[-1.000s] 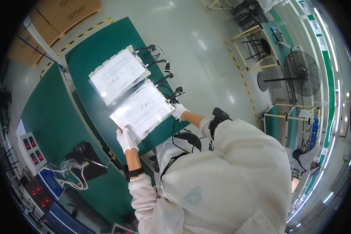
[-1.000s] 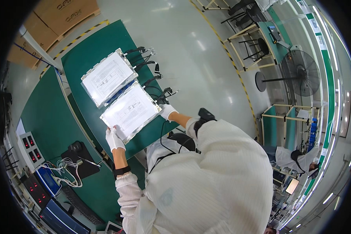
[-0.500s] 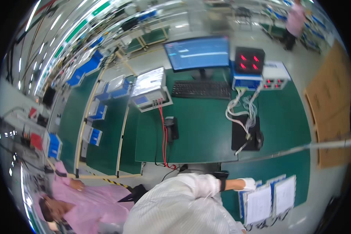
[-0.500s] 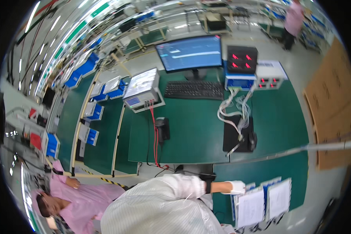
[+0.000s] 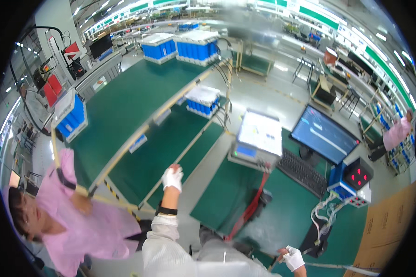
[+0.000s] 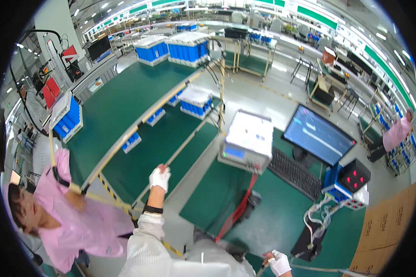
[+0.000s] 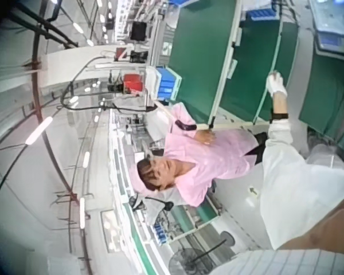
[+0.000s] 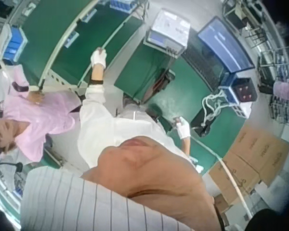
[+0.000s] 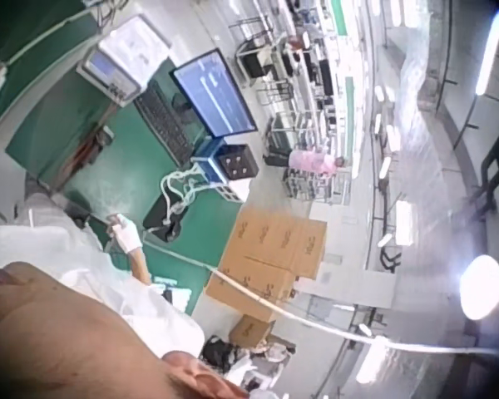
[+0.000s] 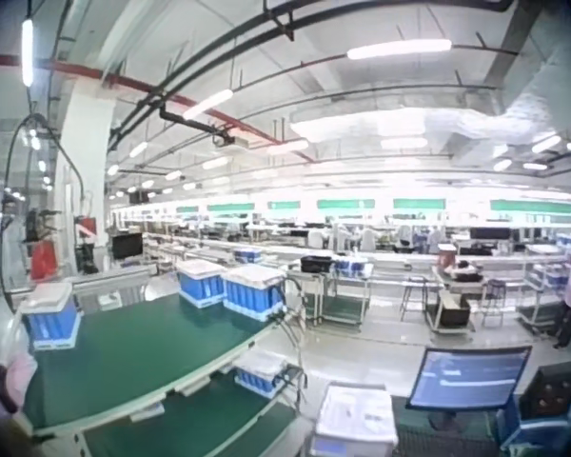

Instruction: The recorder is connecting battery modules to testing equipment and monitoring the results on a computer screen.

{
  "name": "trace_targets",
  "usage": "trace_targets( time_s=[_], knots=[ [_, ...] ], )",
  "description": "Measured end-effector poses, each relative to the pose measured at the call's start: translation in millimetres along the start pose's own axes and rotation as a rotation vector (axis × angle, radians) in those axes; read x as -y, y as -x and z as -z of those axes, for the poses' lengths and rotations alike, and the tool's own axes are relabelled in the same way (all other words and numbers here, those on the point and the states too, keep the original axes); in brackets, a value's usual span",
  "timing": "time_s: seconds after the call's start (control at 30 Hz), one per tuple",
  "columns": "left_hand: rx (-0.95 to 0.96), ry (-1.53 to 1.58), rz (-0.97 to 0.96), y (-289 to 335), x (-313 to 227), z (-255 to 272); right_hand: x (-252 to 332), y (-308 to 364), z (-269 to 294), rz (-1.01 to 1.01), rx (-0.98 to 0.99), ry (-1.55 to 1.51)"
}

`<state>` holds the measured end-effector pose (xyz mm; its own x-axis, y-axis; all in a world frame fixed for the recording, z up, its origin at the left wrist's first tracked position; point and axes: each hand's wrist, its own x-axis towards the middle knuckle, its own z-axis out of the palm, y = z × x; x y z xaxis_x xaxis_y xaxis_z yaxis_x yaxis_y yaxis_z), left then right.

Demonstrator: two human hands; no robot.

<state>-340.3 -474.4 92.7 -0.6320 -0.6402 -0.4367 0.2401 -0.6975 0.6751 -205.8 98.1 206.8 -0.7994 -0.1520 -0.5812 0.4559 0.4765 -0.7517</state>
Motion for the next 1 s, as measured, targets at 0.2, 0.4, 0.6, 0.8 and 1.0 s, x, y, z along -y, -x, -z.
trace_targets(
  time_s=[0.2,0.4,0.6,0.8,1.0],
  knots=[
    [-0.445,0.117,-0.07,-286,-86,97,229,-123,-149,0.357,0.217,0.159],
    [-0.549,0.132,-0.096,-399,-128,147,423,-235,-313,1.529,0.365,0.469],
    [-0.136,-0.12,-0.057,-359,-145,70,499,-271,-433,1.758,0.389,0.61],
    [0.941,-0.866,0.101,-216,-144,-75,494,-292,-462,1.692,0.437,0.862],
    [2.319,-1.526,-0.599,-82,-113,-181,496,-291,-459,1.645,0.477,0.84]
  ],
)
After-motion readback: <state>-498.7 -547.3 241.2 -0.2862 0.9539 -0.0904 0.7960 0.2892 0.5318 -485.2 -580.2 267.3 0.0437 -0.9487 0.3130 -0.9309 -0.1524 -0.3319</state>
